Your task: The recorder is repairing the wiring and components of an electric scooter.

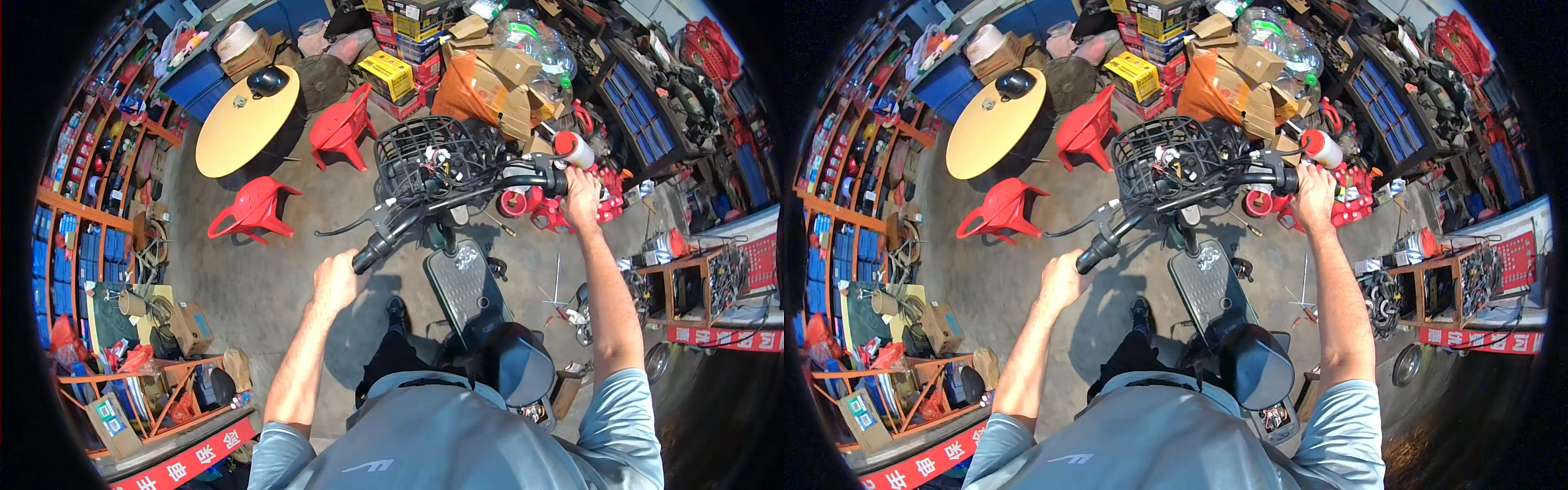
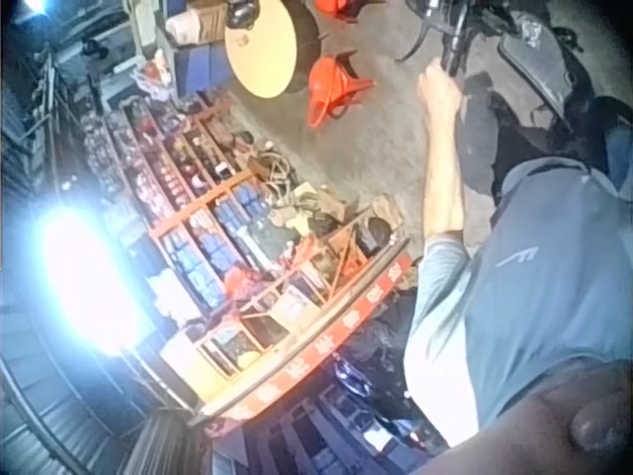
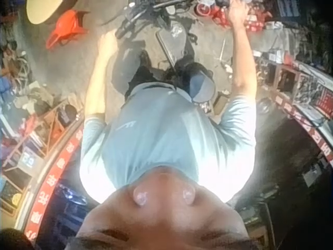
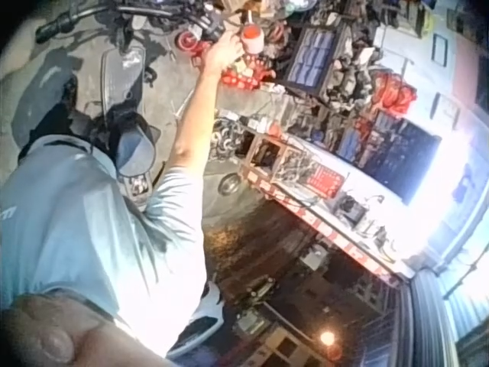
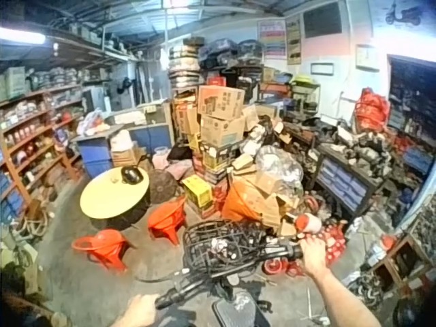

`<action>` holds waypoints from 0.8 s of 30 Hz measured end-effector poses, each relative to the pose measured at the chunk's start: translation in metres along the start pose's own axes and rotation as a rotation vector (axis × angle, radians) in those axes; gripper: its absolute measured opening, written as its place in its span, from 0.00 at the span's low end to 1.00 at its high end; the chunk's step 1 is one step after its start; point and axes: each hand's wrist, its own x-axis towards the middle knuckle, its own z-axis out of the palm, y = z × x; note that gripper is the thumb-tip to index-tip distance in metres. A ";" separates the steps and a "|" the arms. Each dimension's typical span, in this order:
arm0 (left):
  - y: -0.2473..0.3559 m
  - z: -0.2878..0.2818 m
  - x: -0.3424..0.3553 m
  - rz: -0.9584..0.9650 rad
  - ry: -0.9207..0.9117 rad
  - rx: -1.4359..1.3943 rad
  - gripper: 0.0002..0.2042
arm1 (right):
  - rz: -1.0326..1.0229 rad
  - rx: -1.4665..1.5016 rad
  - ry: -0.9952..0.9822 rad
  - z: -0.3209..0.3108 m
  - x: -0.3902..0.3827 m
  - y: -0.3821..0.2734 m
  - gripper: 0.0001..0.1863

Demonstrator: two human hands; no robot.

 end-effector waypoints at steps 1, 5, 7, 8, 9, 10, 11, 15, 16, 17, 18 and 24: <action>-0.001 0.002 -0.006 -0.015 0.005 -0.015 0.12 | -0.008 0.016 0.004 -0.003 -0.001 -0.004 0.26; 0.003 0.010 -0.015 -0.074 -0.032 -0.031 0.13 | -0.036 0.031 0.042 -0.012 -0.007 -0.010 0.27; 0.003 0.013 -0.016 -0.158 -0.027 -0.018 0.14 | -0.040 0.023 0.074 -0.009 -0.006 -0.010 0.29; 0.003 0.014 -0.015 -0.158 -0.040 -0.019 0.14 | -0.036 0.019 0.062 -0.008 -0.005 -0.009 0.29; 0.002 0.014 -0.013 -0.139 -0.005 -0.017 0.13 | -0.024 0.013 0.056 -0.006 -0.004 -0.009 0.29; 0.001 0.014 -0.010 -0.119 0.028 -0.013 0.13 | -0.011 0.008 0.049 -0.005 -0.003 -0.010 0.29; -0.002 0.015 -0.006 -0.120 0.047 -0.026 0.13 | -0.033 -0.010 0.097 -0.001 -0.001 -0.009 0.29; -0.006 0.011 0.003 -0.093 0.062 -0.036 0.11 | -0.013 0.011 0.079 0.004 0.015 -0.018 0.25; -0.008 0.012 0.004 -0.086 0.069 -0.037 0.11 | -0.003 0.007 0.074 0.006 0.016 -0.018 0.25; -0.007 0.013 0.004 -0.078 0.077 -0.038 0.11 | -0.006 0.009 0.101 0.007 0.015 -0.017 0.25; -0.005 0.013 0.004 -0.071 0.067 -0.036 0.11 | 0.004 0.005 0.095 0.007 0.012 -0.015 0.25; 0.005 0.012 -0.009 -0.117 0.056 0.007 0.11 | -0.005 0.020 0.075 -0.002 -0.003 -0.009 0.24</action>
